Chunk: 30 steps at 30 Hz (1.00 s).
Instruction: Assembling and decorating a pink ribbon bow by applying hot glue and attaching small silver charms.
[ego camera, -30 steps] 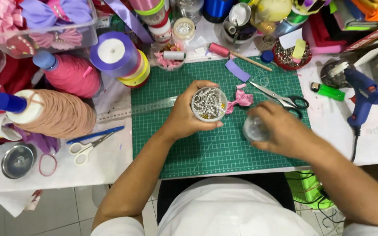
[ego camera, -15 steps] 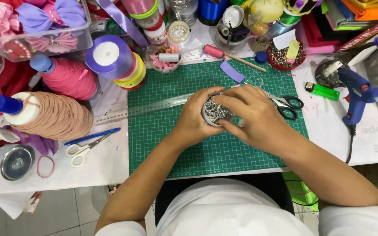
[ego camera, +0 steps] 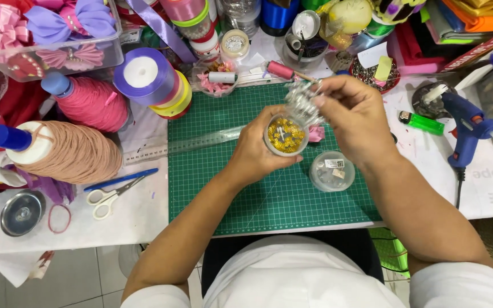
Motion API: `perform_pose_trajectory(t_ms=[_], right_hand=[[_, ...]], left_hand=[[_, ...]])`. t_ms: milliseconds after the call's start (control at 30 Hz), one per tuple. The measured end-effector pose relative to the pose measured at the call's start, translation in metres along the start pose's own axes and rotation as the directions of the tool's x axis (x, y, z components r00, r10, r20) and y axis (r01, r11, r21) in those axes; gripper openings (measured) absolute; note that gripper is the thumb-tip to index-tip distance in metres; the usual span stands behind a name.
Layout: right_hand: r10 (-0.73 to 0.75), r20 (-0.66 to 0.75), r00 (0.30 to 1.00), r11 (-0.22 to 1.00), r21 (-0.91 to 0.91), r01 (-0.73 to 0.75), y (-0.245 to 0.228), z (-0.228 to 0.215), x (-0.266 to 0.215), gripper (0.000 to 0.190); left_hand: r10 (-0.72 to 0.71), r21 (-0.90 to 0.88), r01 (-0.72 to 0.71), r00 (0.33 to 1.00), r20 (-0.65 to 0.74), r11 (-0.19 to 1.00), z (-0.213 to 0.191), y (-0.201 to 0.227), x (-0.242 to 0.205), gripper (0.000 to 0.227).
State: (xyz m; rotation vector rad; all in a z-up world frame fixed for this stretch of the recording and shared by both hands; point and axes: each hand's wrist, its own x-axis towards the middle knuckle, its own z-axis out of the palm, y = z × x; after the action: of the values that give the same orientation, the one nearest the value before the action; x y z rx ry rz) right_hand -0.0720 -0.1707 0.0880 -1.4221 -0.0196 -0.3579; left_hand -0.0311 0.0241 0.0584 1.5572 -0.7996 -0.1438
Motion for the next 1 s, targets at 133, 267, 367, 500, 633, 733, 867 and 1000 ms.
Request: perform_pose_trajectory(t_ms=[133,267,367,500,633,733,867,1000], right_hand=[[0.178,-0.081,0.981,0.933,0.331,-0.142,-0.010,-0.013,-0.004,0.019],[0.301,-0.116,0.947,0.868,0.445,-0.221,-0.033,-0.033,-0.015,0.022],[0.383,-0.184,0.905,0.853,0.447,-0.270,-0.026,-0.058,-0.026,0.026],[0.353,-0.287,0.890,0.890,0.396,-0.226,-0.007,-0.087,-0.042,0.019],[0.364,-0.320,0.875,0.855,0.487,-0.178,0.018,-0.103,-0.050,0.027],[0.388,-0.366,0.846,0.862,0.469,-0.192,0.028,-0.104,-0.054,0.020],[0.421,-0.320,0.849,0.804,0.566,-0.186,0.035,-0.105,-0.061,0.021],[0.413,-0.277,0.867,0.759,0.631,-0.160,0.042,-0.105,-0.063,0.028]], left_hand=[[0.025,0.016,-0.025,1.000,-0.012,1.000,-0.003,0.000,0.010,0.076],[-0.170,0.174,0.210,0.961,-0.219,0.962,-0.018,0.001,0.046,0.078],[-0.253,0.259,0.345,0.910,-0.328,0.902,-0.030,-0.016,0.075,0.077],[-0.073,0.364,0.244,0.902,-0.426,0.899,-0.038,-0.050,0.117,0.076],[0.114,0.460,0.075,0.922,-0.370,0.885,-0.037,-0.086,0.152,0.070],[0.194,0.574,0.044,0.918,-0.347,0.818,-0.029,-0.111,0.172,0.079],[0.180,0.720,0.134,0.922,-0.342,0.681,-0.023,-0.132,0.184,0.085],[0.023,0.752,0.276,0.932,-0.361,0.599,-0.015,-0.130,0.193,0.090]])
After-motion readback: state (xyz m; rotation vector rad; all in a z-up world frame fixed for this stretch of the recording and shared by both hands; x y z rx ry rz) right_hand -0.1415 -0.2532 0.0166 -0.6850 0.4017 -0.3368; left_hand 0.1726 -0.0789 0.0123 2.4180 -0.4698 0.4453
